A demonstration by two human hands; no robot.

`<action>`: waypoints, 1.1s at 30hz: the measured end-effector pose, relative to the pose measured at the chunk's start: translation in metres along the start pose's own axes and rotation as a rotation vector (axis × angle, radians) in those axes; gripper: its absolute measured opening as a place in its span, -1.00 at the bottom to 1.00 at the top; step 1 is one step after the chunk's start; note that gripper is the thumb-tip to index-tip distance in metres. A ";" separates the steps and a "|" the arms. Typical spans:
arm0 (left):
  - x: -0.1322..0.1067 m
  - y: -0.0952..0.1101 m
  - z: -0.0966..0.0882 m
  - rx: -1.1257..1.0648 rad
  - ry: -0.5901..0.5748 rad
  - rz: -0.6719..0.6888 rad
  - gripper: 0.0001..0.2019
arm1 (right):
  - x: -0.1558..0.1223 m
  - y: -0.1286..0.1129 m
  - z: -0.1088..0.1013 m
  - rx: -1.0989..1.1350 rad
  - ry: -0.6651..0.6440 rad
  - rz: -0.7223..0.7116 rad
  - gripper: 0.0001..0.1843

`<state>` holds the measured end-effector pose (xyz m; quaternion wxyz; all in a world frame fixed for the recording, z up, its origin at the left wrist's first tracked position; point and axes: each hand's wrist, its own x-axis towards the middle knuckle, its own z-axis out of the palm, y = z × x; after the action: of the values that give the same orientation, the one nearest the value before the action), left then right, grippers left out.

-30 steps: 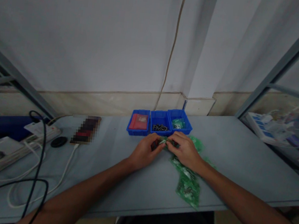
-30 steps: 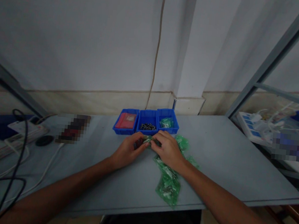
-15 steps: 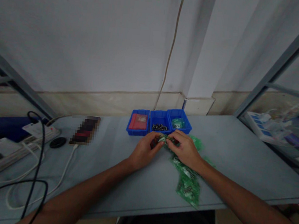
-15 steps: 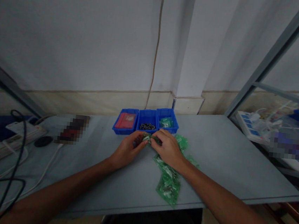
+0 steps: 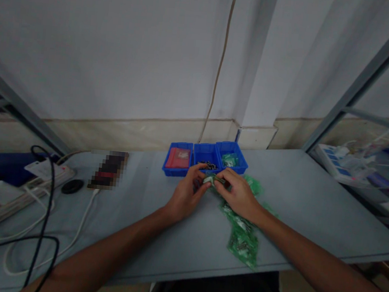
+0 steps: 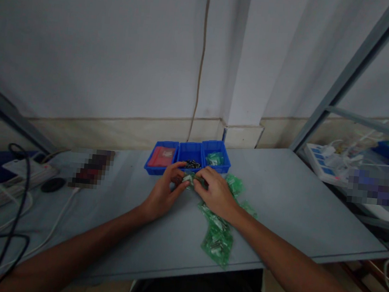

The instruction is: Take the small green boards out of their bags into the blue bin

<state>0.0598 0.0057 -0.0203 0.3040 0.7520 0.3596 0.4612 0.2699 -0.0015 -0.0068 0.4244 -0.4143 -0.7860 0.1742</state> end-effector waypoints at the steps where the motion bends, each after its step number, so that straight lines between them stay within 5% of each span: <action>1: 0.000 -0.001 0.000 -0.008 0.034 0.011 -0.47 | 0.000 0.000 0.001 0.024 -0.004 0.028 -0.99; 6: 0.002 -0.004 0.001 -0.034 0.140 0.036 -0.42 | -0.001 0.005 0.003 0.221 -0.037 0.162 -0.68; 11: 0.001 -0.002 0.000 -0.021 0.108 0.082 -0.40 | 0.001 0.006 0.002 0.269 -0.093 0.180 -0.86; 33: 0.001 -0.002 -0.001 -0.016 0.010 0.019 -0.44 | 0.001 0.007 0.004 0.209 -0.057 0.128 -0.87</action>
<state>0.0591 0.0073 -0.0211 0.3041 0.7506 0.3502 0.4707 0.2692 0.0039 -0.0127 0.4307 -0.4119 -0.7474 0.2936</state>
